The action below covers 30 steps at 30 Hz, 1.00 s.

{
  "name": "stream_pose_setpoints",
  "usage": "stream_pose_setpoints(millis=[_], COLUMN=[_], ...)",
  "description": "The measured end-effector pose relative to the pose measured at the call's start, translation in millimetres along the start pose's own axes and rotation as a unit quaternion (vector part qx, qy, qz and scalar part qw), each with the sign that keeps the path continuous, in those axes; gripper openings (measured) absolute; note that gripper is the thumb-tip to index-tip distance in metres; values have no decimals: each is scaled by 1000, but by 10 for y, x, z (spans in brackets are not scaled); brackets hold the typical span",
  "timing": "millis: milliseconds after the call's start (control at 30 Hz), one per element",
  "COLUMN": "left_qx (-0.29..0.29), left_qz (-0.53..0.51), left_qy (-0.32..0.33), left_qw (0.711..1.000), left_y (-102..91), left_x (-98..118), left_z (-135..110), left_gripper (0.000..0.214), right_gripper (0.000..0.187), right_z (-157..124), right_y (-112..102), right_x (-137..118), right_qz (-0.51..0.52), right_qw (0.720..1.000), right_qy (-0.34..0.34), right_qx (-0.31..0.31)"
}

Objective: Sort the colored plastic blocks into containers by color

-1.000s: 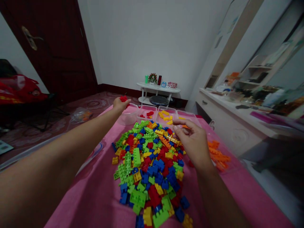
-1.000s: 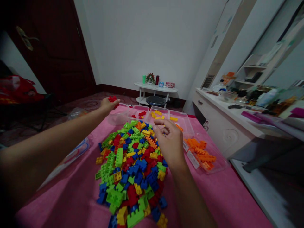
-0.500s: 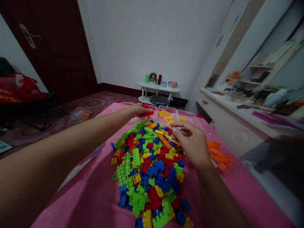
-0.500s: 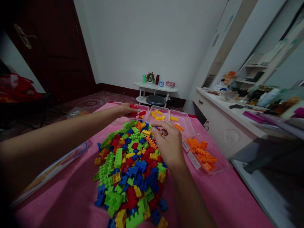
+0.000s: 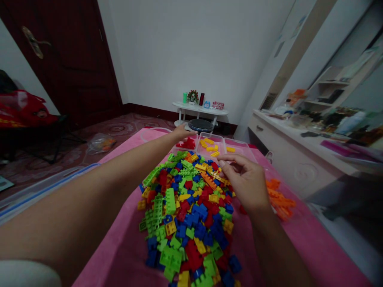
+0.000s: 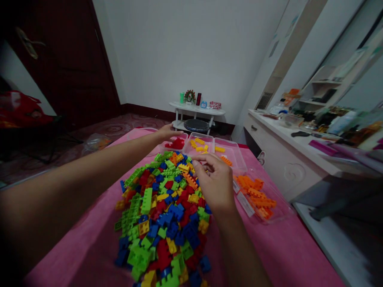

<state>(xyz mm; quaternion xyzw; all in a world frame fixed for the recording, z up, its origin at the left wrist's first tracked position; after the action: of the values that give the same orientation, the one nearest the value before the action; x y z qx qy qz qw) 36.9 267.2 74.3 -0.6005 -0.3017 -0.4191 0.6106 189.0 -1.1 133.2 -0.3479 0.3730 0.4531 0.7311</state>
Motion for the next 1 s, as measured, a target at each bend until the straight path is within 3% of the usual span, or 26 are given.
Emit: stream_pose_setpoints(millis=[67, 167, 233, 300, 400, 500, 567, 767, 867, 933, 1000], left_qx=[17, 77, 103, 97, -13, -124, -153, -273, -255, -184, -82], left_qz=[103, 294, 389, 454, 524, 553, 551, 497, 536, 581, 592], left_qy=[50, 121, 131, 98, 38, 25, 22, 24, 37, 88, 154], left_qw=[993, 945, 906, 880, 851, 824, 820, 824, 804, 788, 787], left_y=[-89, -354, -562, -761, -866, -815, -782, -560, -566, -590, -604], left_x=[102, 238, 227, 102, -197, -376, -392, -381, -342, -176, 101], left_z=[-39, -168, -270, -349, -462, -645, -769, -1092, -1170, -1223, -1334], left_gripper=[70, 54, 50, 56, 55, 27, 19, 26, 27, 30, 41], right_gripper=[14, 14, 14, 15, 14, 14, 14, 15, 13, 12, 15], right_z=[-8, -12, -8, -1, 3, -5, -18, -28, -45, -120, -301], right_y=[5, -1, -20, -53, -107, -114, -91, -53, -15, 89, 270], right_x=[-13, -47, -73, -108, -177, -218, -214, -203, -323, -425, -498], right_qz=[-13, -18, -8, 0, -6, -8, -3, -3, 4, 38, 104], right_qw=[1000, 1000, 1000, 1000, 999, 999, 999, 999, 1000, 998, 982], right_qy=[-8, -14, -13, -14, -25, -32, -29, -32, -29, -15, 0], right_qx=[-2, -1, 4, 13, 29, 30, 22, 14, 1, -52, -157])
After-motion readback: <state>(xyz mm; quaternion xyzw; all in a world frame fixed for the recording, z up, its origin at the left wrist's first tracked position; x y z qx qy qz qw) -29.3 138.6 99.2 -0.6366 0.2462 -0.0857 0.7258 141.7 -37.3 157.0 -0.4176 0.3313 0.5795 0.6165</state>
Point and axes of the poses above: each hand's wrist, its own z-axis towards the middle knuckle, its own y-axis out of the palm, x = y × z, the point moved 9 cm from there along z, towards the middle knuckle, and after that the axes turned 9 degrees about z, right-handed, at the moved point
